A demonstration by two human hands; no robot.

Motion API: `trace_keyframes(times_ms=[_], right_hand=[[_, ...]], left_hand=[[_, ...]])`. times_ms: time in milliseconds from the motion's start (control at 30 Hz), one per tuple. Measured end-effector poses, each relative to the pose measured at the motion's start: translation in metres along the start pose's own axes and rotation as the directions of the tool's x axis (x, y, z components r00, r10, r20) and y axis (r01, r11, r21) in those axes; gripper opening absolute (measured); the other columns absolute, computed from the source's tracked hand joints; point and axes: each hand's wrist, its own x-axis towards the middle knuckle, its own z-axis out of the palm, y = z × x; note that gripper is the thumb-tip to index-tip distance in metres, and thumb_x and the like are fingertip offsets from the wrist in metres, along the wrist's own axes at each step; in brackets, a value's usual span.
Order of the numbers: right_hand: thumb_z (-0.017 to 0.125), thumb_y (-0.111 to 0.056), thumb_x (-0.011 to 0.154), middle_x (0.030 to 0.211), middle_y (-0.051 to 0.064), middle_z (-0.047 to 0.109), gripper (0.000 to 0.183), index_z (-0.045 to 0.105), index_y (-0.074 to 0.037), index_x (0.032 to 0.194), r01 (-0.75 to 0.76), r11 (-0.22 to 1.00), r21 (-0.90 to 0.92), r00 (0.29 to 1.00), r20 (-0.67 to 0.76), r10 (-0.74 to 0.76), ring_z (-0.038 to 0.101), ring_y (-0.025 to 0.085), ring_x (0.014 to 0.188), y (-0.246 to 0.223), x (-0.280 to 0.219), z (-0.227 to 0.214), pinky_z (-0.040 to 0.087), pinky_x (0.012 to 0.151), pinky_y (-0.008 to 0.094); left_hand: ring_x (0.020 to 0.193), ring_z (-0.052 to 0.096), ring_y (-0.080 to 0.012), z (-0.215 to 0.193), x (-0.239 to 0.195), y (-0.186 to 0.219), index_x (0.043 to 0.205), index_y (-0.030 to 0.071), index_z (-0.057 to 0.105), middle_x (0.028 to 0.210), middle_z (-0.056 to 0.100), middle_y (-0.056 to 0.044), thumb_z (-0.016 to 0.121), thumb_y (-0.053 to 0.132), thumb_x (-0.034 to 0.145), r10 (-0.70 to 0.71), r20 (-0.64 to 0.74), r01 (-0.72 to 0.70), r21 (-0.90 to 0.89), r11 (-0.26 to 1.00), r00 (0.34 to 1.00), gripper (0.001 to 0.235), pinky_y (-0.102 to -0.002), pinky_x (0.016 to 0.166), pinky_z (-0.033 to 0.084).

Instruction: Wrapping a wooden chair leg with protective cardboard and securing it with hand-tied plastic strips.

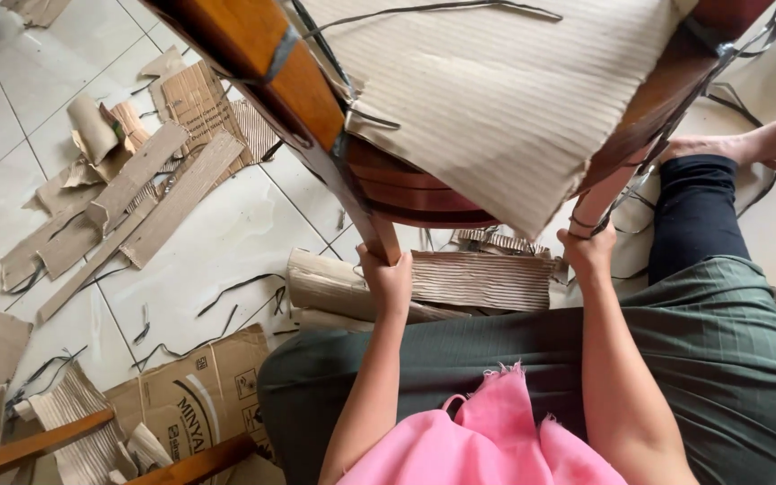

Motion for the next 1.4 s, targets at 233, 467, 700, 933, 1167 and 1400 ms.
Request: trace_keyframes(times_ms=[233,467,700,933,1167,1400], right_hand=[[0.059,-0.014,0.085,0.123,0.020,0.060,0.043,0.053,-0.010,0.128,-0.121,0.987,0.110,0.989,-0.067,0.128,0.057,0.038,0.117,-0.007,0.005,0.004,0.041,0.101,0.052],[0.066,-0.035,0.087,0.154,0.027,0.040,0.080,0.032,-0.012,0.155,-0.060,0.998,-0.032,0.970,-0.239,0.050,0.040,0.049,0.142,-0.039,-0.051,0.013,0.033,0.119,0.062],[0.076,-0.014,0.064,0.132,0.006,0.046,0.058,0.065,-0.024,0.120,0.214,0.800,-0.560,0.930,-0.134,-0.343,0.042,0.029,0.132,0.024,-0.100,0.088,0.029,0.106,0.046],[0.073,-0.040,0.081,0.067,0.015,0.069,0.030,0.073,-0.011,0.074,0.322,0.638,-0.700,0.947,0.234,-0.220,0.073,0.038,0.073,0.073,-0.044,0.108,0.055,0.066,0.049],[0.090,-0.030,0.064,0.112,0.003,0.064,0.056,0.068,-0.019,0.115,0.268,0.697,-0.665,0.902,0.427,0.061,0.064,0.029,0.110,0.023,-0.078,0.064,0.052,0.094,0.048],[0.090,-0.016,0.065,0.101,0.011,0.076,0.038,0.082,-0.017,0.102,0.280,0.764,-0.581,0.726,0.649,0.227,0.072,0.037,0.105,0.021,-0.123,0.035,0.059,0.094,0.044]], left_hand=[[0.089,0.067,-0.0364,0.028,-0.012,-0.039,0.102,0.002,0.052,0.086,0.062,-0.021,0.070,0.005,0.074,0.094,-0.017,-0.093,0.020,0.995,0.995,0.034,-0.045,0.085,0.053],[0.101,0.064,-0.0445,0.040,-0.020,-0.038,0.108,0.002,0.051,0.099,0.063,-0.025,0.076,0.011,0.077,0.124,-0.019,-0.123,0.062,0.991,0.992,0.042,-0.051,0.093,0.050],[0.110,0.064,-0.0432,0.037,-0.025,0.000,0.116,0.000,0.050,0.107,0.063,-0.024,0.083,0.015,0.078,0.077,0.117,-0.087,0.088,0.992,0.990,0.053,-0.050,0.099,0.050],[0.111,0.065,-0.0409,0.035,-0.026,-0.001,0.116,0.001,0.049,0.108,0.063,-0.022,0.085,0.018,0.080,0.072,0.151,-0.089,0.108,0.990,0.986,0.054,-0.049,0.100,0.051],[0.119,0.059,-0.0418,0.037,-0.023,-0.016,0.128,0.000,0.041,0.118,0.057,-0.025,0.077,0.019,0.088,0.159,0.171,-0.173,0.066,0.983,0.972,0.057,-0.051,0.105,0.047],[0.144,0.026,-0.0514,0.039,-0.080,-0.121,0.151,-0.003,0.020,0.146,0.027,-0.033,0.086,0.027,0.076,0.027,0.224,-0.046,0.079,0.996,0.974,0.104,-0.056,0.124,0.021]])
